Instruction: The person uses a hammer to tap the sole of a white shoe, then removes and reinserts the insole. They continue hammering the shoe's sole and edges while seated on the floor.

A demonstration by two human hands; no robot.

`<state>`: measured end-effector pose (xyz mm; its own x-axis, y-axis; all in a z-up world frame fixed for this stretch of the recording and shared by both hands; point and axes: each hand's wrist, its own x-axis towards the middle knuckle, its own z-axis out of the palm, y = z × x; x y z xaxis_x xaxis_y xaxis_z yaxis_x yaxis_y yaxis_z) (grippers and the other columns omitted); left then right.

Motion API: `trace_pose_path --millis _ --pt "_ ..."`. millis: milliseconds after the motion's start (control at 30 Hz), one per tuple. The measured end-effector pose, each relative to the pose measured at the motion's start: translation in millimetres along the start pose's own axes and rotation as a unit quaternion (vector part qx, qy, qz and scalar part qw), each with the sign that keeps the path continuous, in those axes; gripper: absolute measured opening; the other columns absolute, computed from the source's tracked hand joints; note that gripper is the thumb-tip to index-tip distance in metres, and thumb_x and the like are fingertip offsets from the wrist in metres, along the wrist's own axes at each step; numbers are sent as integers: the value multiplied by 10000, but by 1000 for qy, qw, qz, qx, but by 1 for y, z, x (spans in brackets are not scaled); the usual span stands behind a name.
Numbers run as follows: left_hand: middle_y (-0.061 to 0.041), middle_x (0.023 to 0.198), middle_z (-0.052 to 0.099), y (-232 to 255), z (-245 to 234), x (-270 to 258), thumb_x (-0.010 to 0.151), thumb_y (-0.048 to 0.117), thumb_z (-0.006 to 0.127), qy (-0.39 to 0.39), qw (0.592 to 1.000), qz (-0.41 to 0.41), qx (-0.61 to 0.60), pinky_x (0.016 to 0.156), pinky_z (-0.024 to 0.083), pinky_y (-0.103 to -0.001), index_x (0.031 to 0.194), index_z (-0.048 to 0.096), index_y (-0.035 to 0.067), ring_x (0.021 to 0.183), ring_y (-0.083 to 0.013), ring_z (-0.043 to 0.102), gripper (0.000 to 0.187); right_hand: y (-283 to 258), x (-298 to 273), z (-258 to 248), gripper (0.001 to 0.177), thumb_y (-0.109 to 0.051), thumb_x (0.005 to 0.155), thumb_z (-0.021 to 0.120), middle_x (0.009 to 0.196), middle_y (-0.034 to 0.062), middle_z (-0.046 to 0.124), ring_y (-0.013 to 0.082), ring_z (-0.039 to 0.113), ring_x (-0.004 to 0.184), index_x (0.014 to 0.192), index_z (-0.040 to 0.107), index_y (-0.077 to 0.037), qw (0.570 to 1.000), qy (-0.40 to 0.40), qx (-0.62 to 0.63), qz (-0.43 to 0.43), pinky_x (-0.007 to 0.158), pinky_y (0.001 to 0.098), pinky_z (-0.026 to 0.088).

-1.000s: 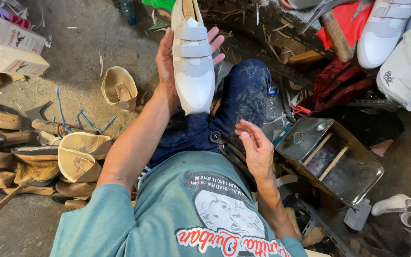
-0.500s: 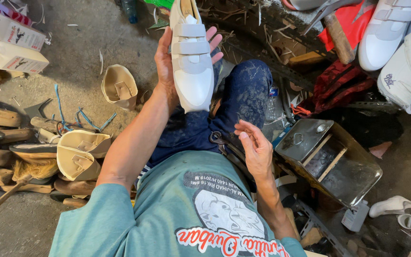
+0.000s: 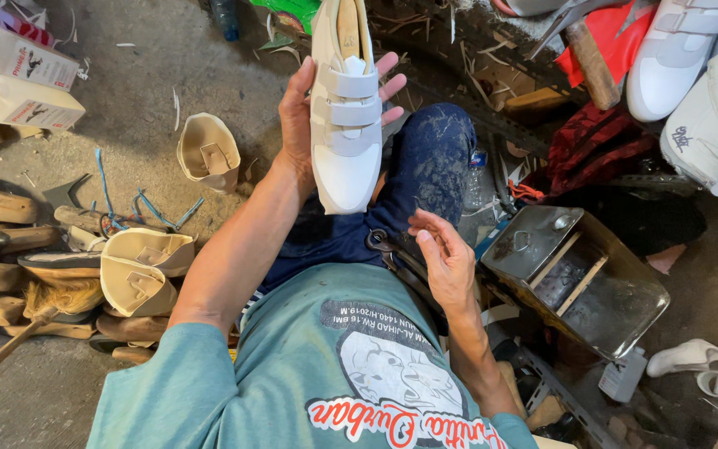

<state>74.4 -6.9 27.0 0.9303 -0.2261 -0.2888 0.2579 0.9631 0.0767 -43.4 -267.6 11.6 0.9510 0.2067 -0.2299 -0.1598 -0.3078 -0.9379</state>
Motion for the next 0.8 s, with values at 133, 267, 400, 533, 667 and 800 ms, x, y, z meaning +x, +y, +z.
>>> trace_pose_path --millis 133,267,400,533,667,800 --pt "-261 1669 297 -2 1 0 773 473 621 -10 1000 -9 -15 1149 376 -605 1631 258 118 1500 -456 351 997 -1 -1 0 344 -182 1021 567 1183 155 731 202 730 1031 1306 628 1 1000 -1 2 -4 971 284 557" --pt "-263 1665 301 -4 3 -2 782 470 611 -19 1000 -9 -6 1146 383 -603 1639 245 129 1487 -466 364 992 -1 0 1 335 -169 1020 566 1183 152 729 199 729 1027 1304 631 -4 1000 1 6 -4 974 282 556" --pt "-255 1680 291 -6 -3 -2 802 470 600 -38 999 -16 2 1139 399 -611 1636 256 147 1490 -477 365 959 3 0 1 338 -152 1019 565 1194 165 727 205 727 1038 1313 621 4 1000 -2 16 2 985 280 556" --pt "-262 1675 282 -13 -2 -7 784 438 641 -44 999 -28 -5 1156 368 -632 1643 237 171 1482 -490 356 986 -10 7 3 347 -161 1015 570 1196 155 731 201 723 1067 1315 628 3 1000 3 6 -1 993 275 547" --pt "-214 1607 391 -46 -30 -14 911 348 707 -50 961 123 242 1134 437 -523 1619 219 80 1359 -353 502 900 -53 29 16 520 -353 1048 487 1401 118 590 208 555 1265 1462 492 -39 997 6 72 -20 1096 408 457" --pt "-210 1717 177 -68 2 -56 969 353 753 -96 782 274 552 1325 157 -504 1617 -220 150 1542 -299 262 1186 -18 77 21 493 -329 1135 369 1471 177 461 221 429 1319 1509 414 -11 966 35 258 -10 1208 490 342"
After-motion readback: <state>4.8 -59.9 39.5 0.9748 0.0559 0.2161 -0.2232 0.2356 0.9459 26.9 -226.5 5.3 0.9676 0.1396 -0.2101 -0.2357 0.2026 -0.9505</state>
